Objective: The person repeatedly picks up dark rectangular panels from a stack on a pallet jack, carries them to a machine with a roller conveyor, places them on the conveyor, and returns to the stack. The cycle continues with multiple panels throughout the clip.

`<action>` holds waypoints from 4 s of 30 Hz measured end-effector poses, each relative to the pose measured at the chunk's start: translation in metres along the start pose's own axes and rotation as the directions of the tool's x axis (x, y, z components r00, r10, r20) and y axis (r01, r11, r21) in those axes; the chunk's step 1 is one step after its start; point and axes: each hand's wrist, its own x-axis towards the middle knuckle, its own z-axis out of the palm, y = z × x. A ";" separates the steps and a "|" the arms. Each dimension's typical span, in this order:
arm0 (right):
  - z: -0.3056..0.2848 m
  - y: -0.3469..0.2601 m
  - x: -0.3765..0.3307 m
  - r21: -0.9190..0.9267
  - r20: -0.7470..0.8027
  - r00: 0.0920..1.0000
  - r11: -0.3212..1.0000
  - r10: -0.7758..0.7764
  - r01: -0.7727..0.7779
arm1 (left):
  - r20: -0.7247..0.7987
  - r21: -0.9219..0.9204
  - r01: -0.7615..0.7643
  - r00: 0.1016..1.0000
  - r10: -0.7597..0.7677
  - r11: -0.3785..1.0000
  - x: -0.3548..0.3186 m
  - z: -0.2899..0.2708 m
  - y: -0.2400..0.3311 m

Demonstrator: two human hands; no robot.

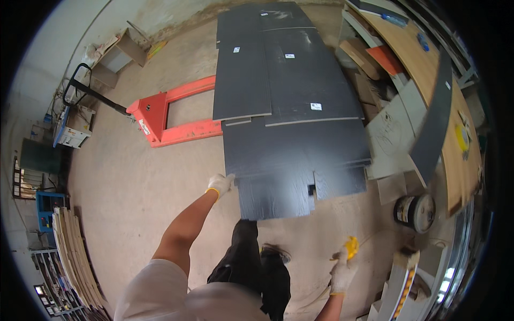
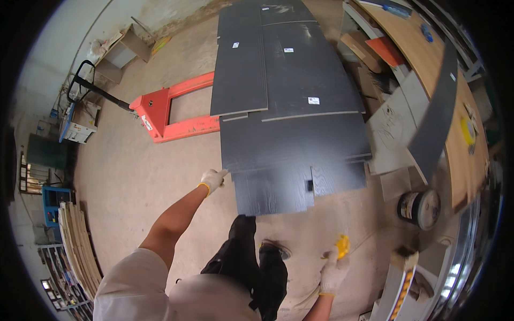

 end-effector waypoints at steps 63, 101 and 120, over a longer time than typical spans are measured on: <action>0.135 0.108 0.000 0.708 -0.398 0.844 0.706 0.360 0.032 | 0.603 -0.622 -0.049 0.606 0.518 0.782 0.065 0.080 -0.036; 0.103 0.164 -0.545 0.654 -0.281 -0.416 0.490 0.865 0.576 | 0.792 -0.603 -0.310 -0.118 0.600 0.735 -0.493 0.139 0.334; 0.194 0.035 -0.554 0.791 -0.087 -0.688 0.470 0.720 0.392 | 0.856 -0.446 -0.463 0.029 0.516 0.766 -0.500 0.330 0.294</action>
